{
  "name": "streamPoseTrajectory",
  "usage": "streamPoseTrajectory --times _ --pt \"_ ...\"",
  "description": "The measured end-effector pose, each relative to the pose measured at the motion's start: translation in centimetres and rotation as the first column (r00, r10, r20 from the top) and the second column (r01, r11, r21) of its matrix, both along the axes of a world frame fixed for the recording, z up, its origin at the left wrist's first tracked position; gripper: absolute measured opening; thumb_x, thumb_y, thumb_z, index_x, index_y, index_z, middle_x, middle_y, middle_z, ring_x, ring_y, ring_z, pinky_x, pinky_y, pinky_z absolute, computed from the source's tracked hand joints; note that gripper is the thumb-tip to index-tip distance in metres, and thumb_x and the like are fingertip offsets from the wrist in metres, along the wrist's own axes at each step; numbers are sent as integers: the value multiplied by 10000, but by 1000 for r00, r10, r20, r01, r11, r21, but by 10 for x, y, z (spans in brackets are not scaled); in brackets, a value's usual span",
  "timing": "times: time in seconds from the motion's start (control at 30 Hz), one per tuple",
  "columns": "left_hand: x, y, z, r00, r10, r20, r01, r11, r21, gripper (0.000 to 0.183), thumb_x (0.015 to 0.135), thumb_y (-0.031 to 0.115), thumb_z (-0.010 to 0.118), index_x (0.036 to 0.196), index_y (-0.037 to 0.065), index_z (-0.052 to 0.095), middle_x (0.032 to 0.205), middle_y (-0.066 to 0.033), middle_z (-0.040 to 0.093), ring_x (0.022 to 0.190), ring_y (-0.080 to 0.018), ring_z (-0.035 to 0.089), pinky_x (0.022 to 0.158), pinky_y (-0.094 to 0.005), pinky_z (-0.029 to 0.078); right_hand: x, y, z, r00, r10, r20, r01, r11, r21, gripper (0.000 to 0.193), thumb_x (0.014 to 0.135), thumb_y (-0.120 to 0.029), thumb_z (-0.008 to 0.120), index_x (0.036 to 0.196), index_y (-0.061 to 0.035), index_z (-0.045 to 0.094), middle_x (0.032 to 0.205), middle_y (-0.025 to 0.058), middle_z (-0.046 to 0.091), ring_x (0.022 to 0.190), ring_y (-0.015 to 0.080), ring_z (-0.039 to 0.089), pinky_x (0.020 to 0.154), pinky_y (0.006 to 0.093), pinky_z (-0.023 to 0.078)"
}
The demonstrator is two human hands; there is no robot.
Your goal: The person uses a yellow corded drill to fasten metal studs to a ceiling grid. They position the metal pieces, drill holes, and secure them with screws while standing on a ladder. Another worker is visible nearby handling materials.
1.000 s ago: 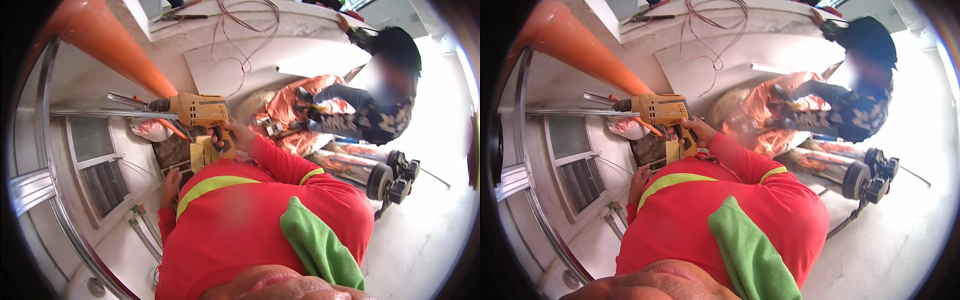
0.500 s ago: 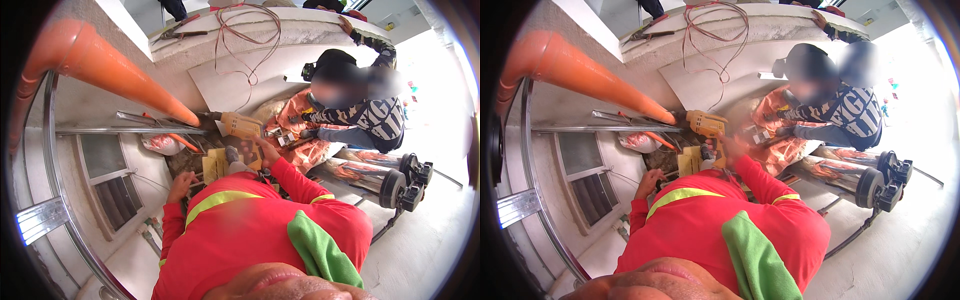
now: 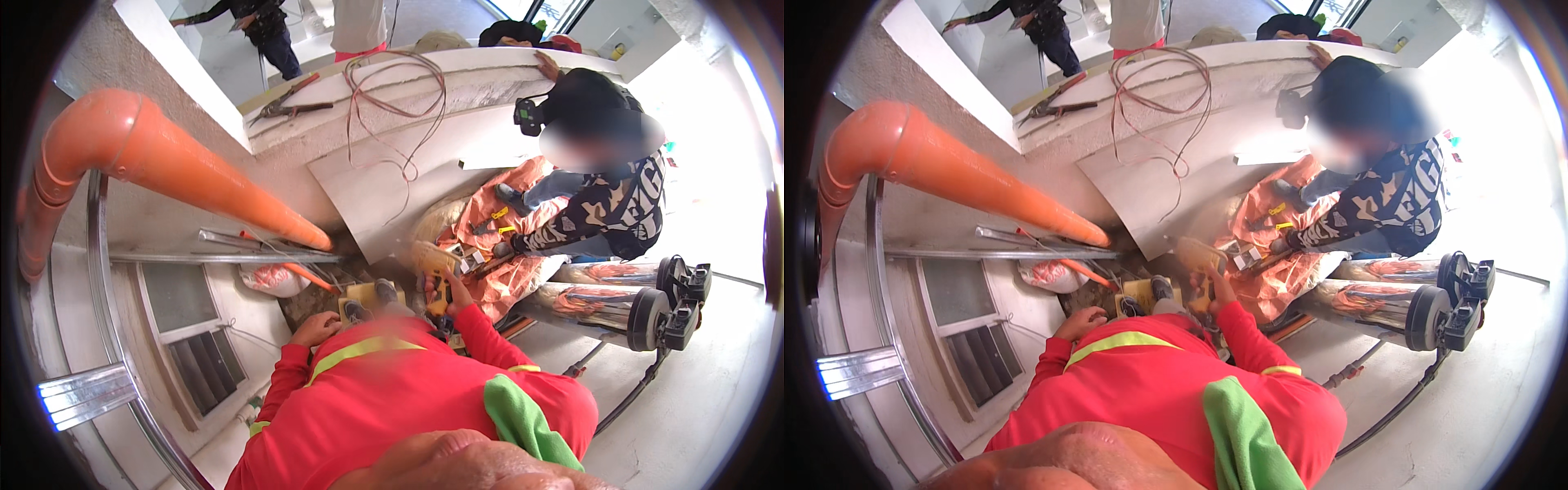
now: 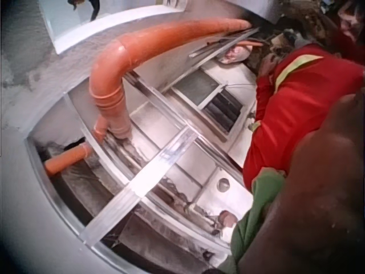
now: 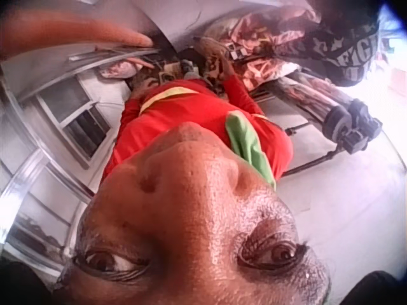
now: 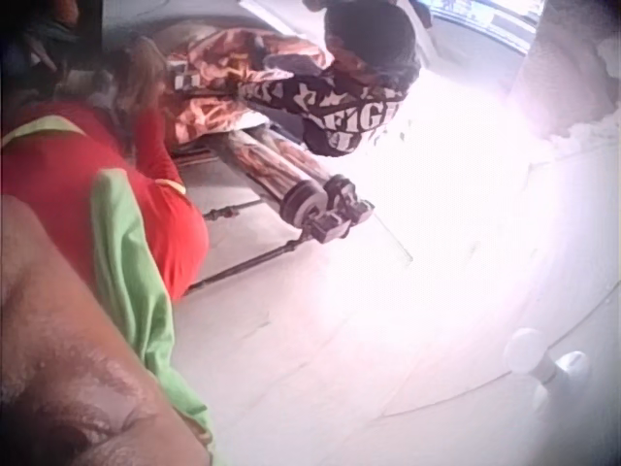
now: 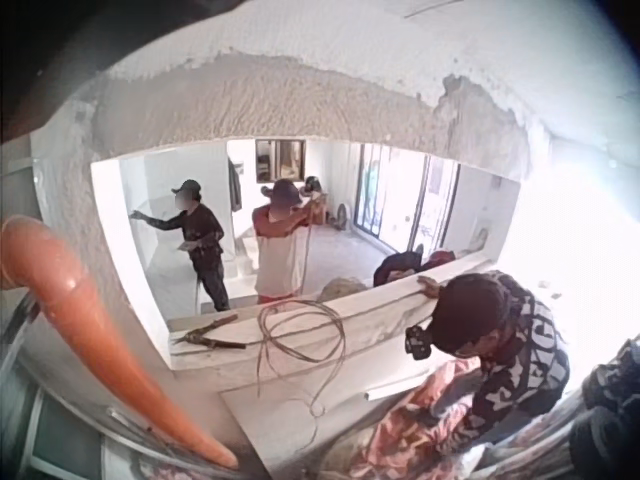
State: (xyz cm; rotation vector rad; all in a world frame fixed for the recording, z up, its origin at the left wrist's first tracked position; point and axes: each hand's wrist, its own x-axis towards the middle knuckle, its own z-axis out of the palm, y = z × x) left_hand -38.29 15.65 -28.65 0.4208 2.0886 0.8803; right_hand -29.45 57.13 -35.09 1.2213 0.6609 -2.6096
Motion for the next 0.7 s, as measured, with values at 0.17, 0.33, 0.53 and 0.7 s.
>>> streamPoseTrajectory --times 0.17,0.33,0.53,0.7 --pt "-48 5 -12 998 -20 -62 19 1000 -7 486 974 415 645 1274 32 648 1141 -175 728 1060 -334 700 919 -418 540 48 14 -2 994 -49 97 38 994 106 320 1017 -345 650 1200 -83 624 934 75 714 756 206 703 573 316 546" --pt "-65 7 -22 998 -20 -67 13 995 -101 458 980 403 641 1265 45 650 1146 -160 729 1084 -318 696 930 -417 537 79 31 -34 953 -164 253 101 964 245 348 976 -344 703 1179 -71 629 879 105 719 660 247 708 512 359 563" --pt "-47 -3 -33 997 -76 -25 73 990 -125 498 962 443 656 1278 57 660 1181 -164 723 1104 -311 694 950 -412 533 117 51 -87 925 -165 342 29 928 371 376 998 -339 662 1164 -5 608 892 145 705 676 273 704 508 380 563" --pt "-33 -21 -47 998 -55 22 58 986 -159 500 948 452 673 1245 49 683 1187 -167 724 1118 -317 691 955 -413 533 138 56 -106 866 -184 465 -66 880 471 375 1001 -356 665 1063 13 645 787 157 686 598 291 670 491 393 554"
